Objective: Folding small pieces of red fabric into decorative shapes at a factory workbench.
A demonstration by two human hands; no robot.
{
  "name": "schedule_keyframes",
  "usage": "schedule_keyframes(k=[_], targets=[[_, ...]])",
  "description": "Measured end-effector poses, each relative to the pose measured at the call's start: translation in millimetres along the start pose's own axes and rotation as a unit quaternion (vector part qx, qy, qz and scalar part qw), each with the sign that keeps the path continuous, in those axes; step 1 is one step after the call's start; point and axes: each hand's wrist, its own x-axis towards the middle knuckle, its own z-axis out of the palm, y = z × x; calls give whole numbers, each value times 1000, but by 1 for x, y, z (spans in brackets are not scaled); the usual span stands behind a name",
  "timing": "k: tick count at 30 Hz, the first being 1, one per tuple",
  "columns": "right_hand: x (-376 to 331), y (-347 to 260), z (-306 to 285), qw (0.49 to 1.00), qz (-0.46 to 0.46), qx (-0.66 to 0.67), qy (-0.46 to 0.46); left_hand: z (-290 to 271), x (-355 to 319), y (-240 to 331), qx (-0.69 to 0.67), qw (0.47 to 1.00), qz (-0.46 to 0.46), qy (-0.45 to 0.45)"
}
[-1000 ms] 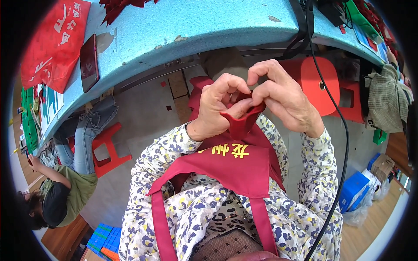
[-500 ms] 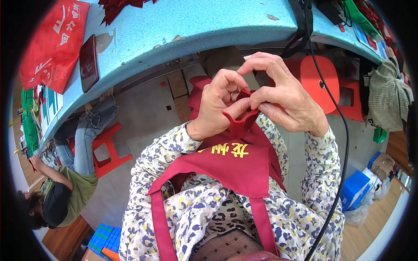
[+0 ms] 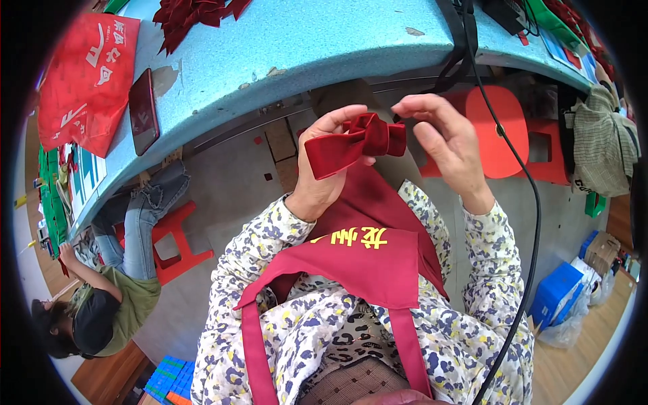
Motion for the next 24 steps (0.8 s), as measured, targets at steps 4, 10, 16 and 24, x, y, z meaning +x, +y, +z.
schedule_keyframes(k=[4,10,16,24], targets=[[-3,7,-7,998,32,-25,-49,0,2,-14,4,1000,1,-7],[-18,28,4,985,97,138,23,3,3,-26,-72,997,-27,-7],[-15,28,12,989,66,93,94,-18,-1,-32,-59,995,-53,-54],[-19,25,8,989,-82,-96,74,-32,-6,-30,-30,997,-58,-32]])
